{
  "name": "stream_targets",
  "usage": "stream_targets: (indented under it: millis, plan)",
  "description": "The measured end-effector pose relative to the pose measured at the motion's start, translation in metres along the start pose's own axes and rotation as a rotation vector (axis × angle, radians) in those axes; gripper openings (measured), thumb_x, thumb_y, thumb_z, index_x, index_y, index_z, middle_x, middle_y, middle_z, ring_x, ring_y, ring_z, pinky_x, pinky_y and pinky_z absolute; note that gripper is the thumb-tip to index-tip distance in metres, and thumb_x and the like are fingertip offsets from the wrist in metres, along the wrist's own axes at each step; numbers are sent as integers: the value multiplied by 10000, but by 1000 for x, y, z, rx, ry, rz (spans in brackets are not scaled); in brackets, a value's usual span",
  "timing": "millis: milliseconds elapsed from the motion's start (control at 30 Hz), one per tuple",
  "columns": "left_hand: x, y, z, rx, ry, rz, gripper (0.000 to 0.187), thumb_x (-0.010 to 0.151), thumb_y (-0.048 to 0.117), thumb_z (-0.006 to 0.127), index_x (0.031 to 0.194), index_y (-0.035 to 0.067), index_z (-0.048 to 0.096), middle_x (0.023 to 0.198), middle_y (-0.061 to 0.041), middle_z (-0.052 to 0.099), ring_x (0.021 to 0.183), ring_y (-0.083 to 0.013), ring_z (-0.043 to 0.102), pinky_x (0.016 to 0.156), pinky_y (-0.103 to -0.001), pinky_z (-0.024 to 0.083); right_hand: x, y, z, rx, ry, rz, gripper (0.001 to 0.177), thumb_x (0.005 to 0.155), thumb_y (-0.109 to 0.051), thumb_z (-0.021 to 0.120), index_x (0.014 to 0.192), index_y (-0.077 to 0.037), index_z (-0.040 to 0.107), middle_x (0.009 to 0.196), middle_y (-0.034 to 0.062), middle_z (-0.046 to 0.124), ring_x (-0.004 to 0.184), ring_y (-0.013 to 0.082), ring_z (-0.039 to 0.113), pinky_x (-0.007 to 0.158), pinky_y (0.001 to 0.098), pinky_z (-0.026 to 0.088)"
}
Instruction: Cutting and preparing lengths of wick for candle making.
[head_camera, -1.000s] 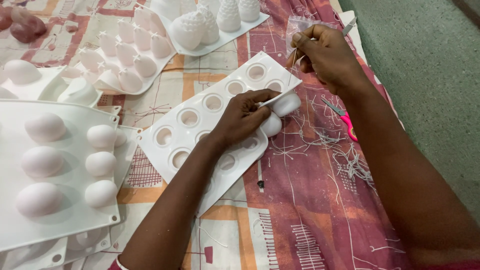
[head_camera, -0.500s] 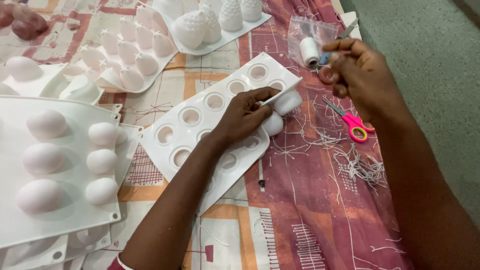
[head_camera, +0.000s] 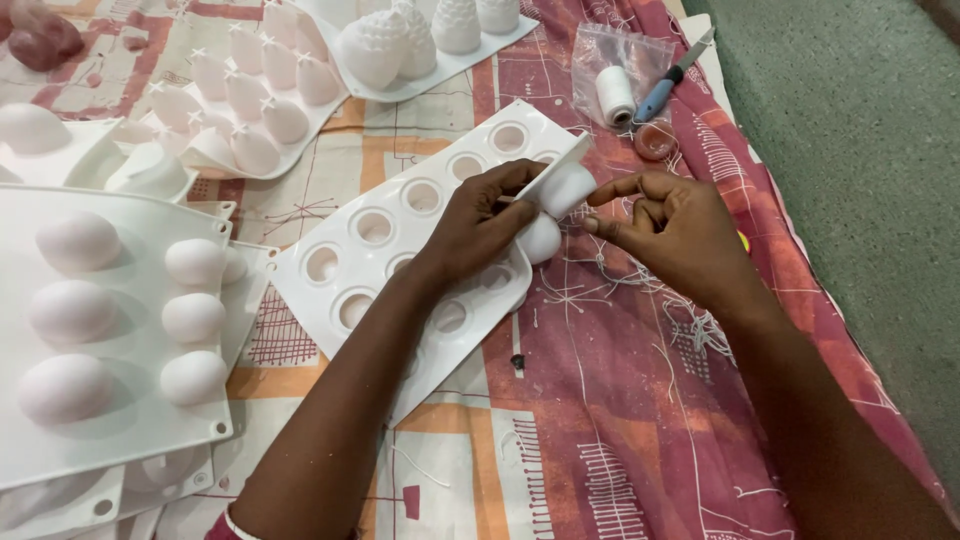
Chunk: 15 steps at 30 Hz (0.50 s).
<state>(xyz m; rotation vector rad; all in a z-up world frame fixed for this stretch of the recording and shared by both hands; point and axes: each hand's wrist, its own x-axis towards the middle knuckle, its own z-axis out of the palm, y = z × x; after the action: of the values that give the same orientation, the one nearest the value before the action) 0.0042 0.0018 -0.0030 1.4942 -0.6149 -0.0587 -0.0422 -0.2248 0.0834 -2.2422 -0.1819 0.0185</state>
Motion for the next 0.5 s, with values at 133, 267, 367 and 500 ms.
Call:
stream_targets:
  millis: [133, 267, 367, 500]
  plan:
    - [1, -7, -1, 5, 17, 0, 430, 981, 44, 595, 1408, -1, 586, 1247, -88, 715, 1082, -138, 685, 959, -312, 571, 8, 34, 6, 161, 7, -107, 330, 858, -218, 840, 1097, 0, 777, 541, -127, 416, 480, -21, 342, 604, 156, 495]
    - [-1, 0, 0, 4, 24, -14, 433, 980, 45, 598, 1411, -4, 585, 1255, -99, 715, 1096, -146, 686, 971, -313, 568, 7, 22, 12, 171, 61, -30, 320, 849, -214, 852, 1069, 7, 780, 542, -123, 382, 481, -10, 308, 499, 193, 329]
    - [0, -1, 1, 6, 26, -31, 430, 970, 48, 600, 1396, -6, 597, 1243, -102, 725, 1080, -155, 699, 958, -315, 579, 12, 29, 15, 230, 66, -61, 297, 863, -182, 835, 1063, 26, 764, 543, -111, 468, 471, -17, 364, 504, 176, 392]
    - [1, -3, 1, 11, 26, -8, 439, 959, 34, 601, 1396, -6, 597, 1249, -94, 720, 1074, -149, 695, 949, -316, 577, 17, 33, 18, 255, 64, -81, 251, 880, -173, 824, 1026, 23, 767, 560, -92, 497, 484, -13, 360, 459, 204, 272]
